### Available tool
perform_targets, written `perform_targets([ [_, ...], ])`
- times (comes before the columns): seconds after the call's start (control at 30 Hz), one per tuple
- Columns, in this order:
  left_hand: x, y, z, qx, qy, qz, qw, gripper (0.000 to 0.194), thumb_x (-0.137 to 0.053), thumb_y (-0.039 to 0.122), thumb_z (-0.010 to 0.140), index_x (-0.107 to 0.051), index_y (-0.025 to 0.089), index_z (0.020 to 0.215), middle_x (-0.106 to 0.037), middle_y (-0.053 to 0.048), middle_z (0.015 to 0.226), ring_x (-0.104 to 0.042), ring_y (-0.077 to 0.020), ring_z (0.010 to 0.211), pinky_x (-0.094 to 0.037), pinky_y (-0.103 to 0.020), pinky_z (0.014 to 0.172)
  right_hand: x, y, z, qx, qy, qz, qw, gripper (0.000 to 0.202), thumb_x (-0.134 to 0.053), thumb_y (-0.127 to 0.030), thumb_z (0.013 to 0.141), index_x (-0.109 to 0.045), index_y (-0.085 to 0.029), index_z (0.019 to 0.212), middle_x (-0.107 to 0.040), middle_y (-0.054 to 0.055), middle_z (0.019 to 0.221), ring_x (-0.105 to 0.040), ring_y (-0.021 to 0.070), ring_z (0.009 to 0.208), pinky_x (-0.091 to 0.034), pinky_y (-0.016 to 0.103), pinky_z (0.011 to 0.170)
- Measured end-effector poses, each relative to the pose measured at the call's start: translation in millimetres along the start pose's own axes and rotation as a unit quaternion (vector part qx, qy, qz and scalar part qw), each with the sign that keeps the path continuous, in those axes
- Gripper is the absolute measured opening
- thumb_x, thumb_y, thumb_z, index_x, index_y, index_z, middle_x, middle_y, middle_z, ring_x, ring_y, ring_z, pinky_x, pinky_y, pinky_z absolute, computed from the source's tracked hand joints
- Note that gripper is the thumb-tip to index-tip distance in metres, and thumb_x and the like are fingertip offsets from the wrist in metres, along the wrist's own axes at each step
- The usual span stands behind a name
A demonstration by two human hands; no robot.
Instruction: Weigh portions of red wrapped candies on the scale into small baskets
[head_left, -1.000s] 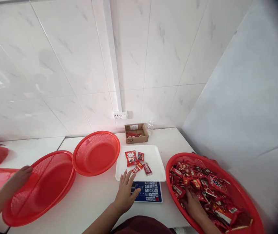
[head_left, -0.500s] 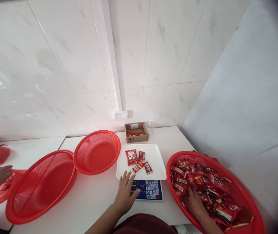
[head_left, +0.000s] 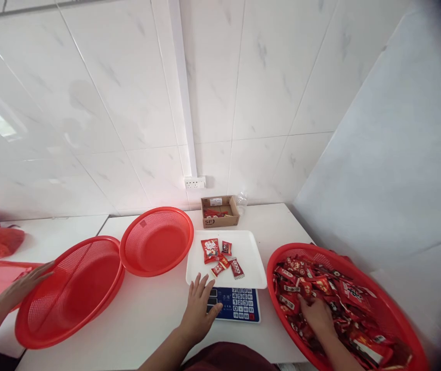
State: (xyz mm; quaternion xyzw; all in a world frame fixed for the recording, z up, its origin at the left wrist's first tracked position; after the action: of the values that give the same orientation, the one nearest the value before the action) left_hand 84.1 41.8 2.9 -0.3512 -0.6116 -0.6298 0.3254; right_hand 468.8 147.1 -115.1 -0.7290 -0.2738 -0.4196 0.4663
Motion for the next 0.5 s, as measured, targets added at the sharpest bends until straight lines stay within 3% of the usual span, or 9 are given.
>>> perform_targets([
  [0.07,0.2,0.1,-0.3,0.001,0.001,0.001,1.0,0.052,-0.045,0.042,0.088,-0.04,0.025,0.137,-0.033,-0.008,0.148,-0.015,-0.029,0.141,-0.019,-0.056,0.111,-2.3,0.7,1.2,-0.013,-0.021,-0.022,0.999,0.051,-0.044,-0.037,0.07,-0.062,-0.008,0.107,-0.063,0.024,0.106,-0.055,0.0374,0.112,-0.041,0.05,0.094],
  [0.17,0.8,0.0,-0.8,0.0,0.005,0.002,1.0,0.05,-0.045,0.042,0.088,-0.042,0.025,0.136,-0.034,-0.008,0.148,-0.016,-0.0295,0.141,-0.02,-0.057,0.111,-4.8,-0.8,-9.9,-0.013,-0.014,-0.034,0.999,0.056,-0.042,-0.031,0.07,-0.057,-0.01,0.119,-0.051,0.025,0.127,-0.044,0.0395,0.123,-0.037,0.054,0.096],
  [0.37,2.9,-3.4,-4.1,0.015,0.019,0.012,1.0,0.048,-0.047,0.039,0.088,-0.045,0.026,0.133,-0.037,-0.008,0.146,-0.019,-0.0292,0.14,-0.023,-0.056,0.11,4.0,-10.4,-32.7,-0.063,0.014,-0.001,0.998,0.07,-0.033,-0.039,0.079,-0.023,-0.018,0.145,-0.014,0.023,0.151,-0.024,0.0442,0.133,-0.028,0.071,0.092],
  [0.43,3.7,-4.7,-5.2,0.021,0.019,0.015,0.999,0.048,-0.047,0.039,0.088,-0.045,0.026,0.134,-0.038,-0.008,0.146,-0.02,-0.0291,0.14,-0.023,-0.056,0.11,6.6,-13.1,-31.3,-0.065,0.017,0.008,0.998,0.072,-0.033,-0.042,0.08,-0.018,-0.02,0.146,-0.013,0.023,0.152,-0.023,0.0452,0.133,-0.026,0.073,0.091],
  [0.5,4.7,-5.5,-5.8,0.024,0.022,0.017,0.999,0.048,-0.047,0.04,0.088,-0.045,0.026,0.133,-0.039,-0.008,0.145,-0.02,-0.0289,0.139,-0.024,-0.056,0.11,6.2,-12.6,-26.2,-0.066,0.02,0.024,0.997,0.076,-0.034,-0.045,0.08,-0.016,-0.013,0.146,-0.018,0.027,0.148,-0.025,0.0466,0.132,-0.025,0.071,0.093],
])
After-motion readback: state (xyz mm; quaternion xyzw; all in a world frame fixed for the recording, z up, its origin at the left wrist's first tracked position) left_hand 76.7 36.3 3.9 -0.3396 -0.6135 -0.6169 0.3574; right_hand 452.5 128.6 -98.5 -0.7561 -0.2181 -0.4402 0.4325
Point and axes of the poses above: each hand's wrist, its own z-axis towards the middle knuckle, its own x-axis out of the back of the hand, y = z × x, the point moved 5 cm from there along z, towards the middle knuckle
